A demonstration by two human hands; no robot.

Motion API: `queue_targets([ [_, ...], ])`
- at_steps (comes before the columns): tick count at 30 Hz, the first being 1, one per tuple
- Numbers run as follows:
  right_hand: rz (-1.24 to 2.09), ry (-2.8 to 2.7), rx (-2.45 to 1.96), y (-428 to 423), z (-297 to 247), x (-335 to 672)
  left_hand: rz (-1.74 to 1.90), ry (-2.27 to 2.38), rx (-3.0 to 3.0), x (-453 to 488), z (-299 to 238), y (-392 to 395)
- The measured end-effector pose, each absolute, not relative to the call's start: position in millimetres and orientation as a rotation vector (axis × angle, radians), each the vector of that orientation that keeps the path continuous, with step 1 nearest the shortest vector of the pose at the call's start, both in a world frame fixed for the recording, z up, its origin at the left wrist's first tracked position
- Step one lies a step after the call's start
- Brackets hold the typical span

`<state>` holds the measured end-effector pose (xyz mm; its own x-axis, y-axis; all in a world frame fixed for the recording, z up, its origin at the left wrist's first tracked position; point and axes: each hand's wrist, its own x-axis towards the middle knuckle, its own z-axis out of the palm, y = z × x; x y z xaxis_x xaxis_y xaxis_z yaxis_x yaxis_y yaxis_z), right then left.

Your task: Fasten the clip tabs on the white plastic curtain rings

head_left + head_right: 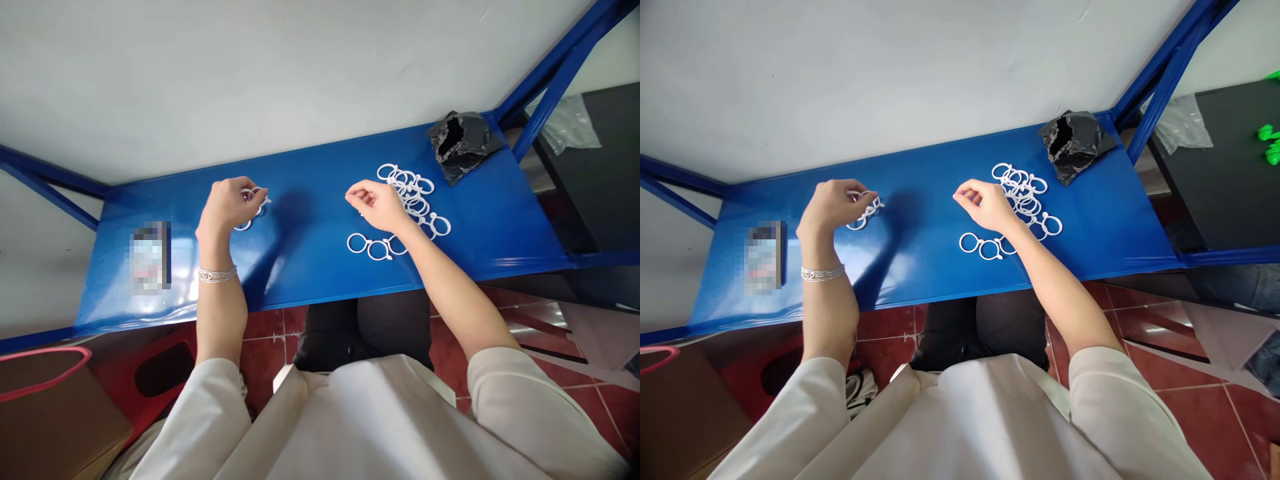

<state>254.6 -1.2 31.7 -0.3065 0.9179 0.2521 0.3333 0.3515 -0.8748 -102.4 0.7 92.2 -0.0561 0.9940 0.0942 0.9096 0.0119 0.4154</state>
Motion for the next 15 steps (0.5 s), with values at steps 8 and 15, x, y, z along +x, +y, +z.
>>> queue_targets([
  [8,0.936,-1.813,-1.135,1.6,29.4,256.4,0.272,2.416,1.660,-118.7,91.6,-2.4],
  [15,0.917,-1.809,-1.142,2.9,27.0,257.4,0.539,2.598,1.494,-112.7,95.7,-9.1],
])
